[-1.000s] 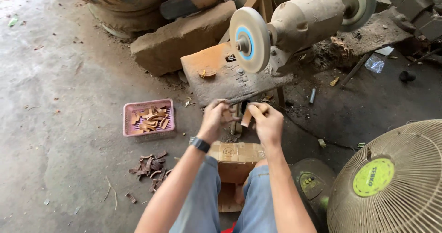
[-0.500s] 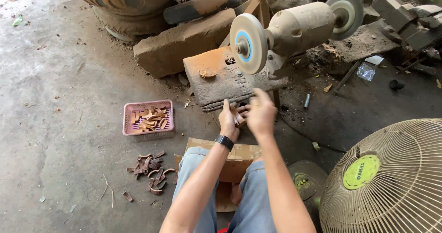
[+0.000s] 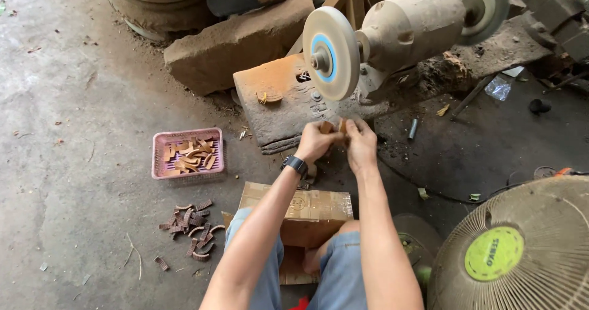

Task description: The person sits on a low box and uses a bench grinder to smooth the edges of small wooden pieces. They hold the pieces with both hands against the spinning wheel, rotate them to work different sides, and place the finished pieces into a pink basket.

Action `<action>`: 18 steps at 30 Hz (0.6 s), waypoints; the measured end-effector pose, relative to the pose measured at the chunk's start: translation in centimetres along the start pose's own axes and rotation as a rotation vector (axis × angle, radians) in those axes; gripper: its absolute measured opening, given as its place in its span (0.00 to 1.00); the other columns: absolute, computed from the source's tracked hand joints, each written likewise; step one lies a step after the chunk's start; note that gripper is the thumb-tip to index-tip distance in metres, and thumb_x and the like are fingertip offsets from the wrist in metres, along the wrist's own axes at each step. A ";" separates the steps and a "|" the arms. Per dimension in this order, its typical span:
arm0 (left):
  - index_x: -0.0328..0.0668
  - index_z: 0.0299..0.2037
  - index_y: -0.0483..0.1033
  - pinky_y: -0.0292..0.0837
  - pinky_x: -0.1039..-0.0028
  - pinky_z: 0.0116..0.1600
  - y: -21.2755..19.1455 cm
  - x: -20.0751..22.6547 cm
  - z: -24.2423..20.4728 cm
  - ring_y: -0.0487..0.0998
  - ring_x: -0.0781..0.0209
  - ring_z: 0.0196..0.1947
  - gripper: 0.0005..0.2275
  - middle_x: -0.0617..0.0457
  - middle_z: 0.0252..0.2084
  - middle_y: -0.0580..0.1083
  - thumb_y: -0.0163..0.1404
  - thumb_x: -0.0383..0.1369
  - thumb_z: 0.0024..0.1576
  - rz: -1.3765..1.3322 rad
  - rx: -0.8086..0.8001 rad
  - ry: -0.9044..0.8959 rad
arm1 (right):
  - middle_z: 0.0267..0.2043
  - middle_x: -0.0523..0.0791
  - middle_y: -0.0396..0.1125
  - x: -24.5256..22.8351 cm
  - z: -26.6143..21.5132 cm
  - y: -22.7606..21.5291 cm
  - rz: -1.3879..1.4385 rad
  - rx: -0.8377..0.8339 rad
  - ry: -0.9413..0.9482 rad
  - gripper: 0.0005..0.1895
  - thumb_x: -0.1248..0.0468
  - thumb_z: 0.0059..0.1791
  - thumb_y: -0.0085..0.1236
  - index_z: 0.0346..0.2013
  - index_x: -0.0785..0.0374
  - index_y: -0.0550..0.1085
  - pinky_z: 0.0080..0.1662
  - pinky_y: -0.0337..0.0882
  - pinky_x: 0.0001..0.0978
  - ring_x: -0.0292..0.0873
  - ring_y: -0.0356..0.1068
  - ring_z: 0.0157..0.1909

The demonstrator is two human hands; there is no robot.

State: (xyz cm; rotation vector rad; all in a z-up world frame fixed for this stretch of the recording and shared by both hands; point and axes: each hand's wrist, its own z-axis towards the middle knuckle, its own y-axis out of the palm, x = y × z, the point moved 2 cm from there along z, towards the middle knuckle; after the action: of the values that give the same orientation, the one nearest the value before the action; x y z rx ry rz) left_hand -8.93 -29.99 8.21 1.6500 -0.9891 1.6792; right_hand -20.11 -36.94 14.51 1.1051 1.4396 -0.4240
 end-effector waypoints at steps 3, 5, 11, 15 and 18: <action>0.36 0.38 0.80 0.76 0.77 0.33 -0.3 0.7 0.7 0.79 0.71 0.28 0.10 0.54 0.31 0.81 0.62 0.31 0.50 -0.254 0.114 -0.061 | 0.42 0.49 0.73 4.6 3.7 -2.4 0.007 -0.027 0.010 0.17 0.65 0.56 0.55 0.55 0.77 0.74 0.42 0.75 0.34 0.42 0.72 0.38; 0.35 0.38 0.80 0.74 0.76 0.33 0.1 -0.3 1.4 0.78 0.70 0.28 0.09 0.52 0.32 0.81 0.62 0.30 0.52 -0.321 0.122 -0.038 | 0.40 0.47 0.74 4.9 4.3 -2.0 -0.044 -0.003 -0.084 0.14 0.66 0.54 0.59 0.50 0.75 0.77 0.41 0.74 0.31 0.39 0.71 0.37; 0.32 0.40 0.80 0.77 0.72 0.37 -0.1 0.6 0.5 0.81 0.66 0.31 0.07 0.45 0.32 0.81 0.59 0.23 0.53 -0.034 0.286 0.161 | 0.35 0.46 0.75 5.5 5.0 -1.3 -0.099 0.122 -0.171 0.09 0.70 0.49 0.66 0.41 0.73 0.81 0.38 0.73 0.28 0.36 0.71 0.33; 0.31 0.39 0.79 0.77 0.71 0.39 -0.2 2.6 0.1 0.82 0.63 0.32 0.05 0.44 0.33 0.80 0.58 0.21 0.54 -0.021 0.382 0.225 | 0.37 0.45 0.76 4.5 5.0 -0.9 -0.105 0.065 -0.188 0.09 0.69 0.50 0.63 0.42 0.73 0.80 0.40 0.75 0.26 0.35 0.72 0.34; 0.31 0.38 0.77 0.76 0.71 0.40 -0.1 3.4 0.1 0.80 0.61 0.34 0.06 0.44 0.36 0.78 0.58 0.18 0.52 0.037 0.394 0.372 | 0.37 0.46 0.76 4.4 5.3 -1.0 -0.128 0.104 -0.219 0.10 0.70 0.50 0.64 0.44 0.73 0.81 0.40 0.74 0.26 0.36 0.72 0.34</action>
State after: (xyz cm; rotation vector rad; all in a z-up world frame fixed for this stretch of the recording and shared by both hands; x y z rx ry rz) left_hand -9.05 -30.35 11.64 1.4692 -0.5345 2.2110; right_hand -17.16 -40.02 8.98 1.0177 1.3099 -0.6964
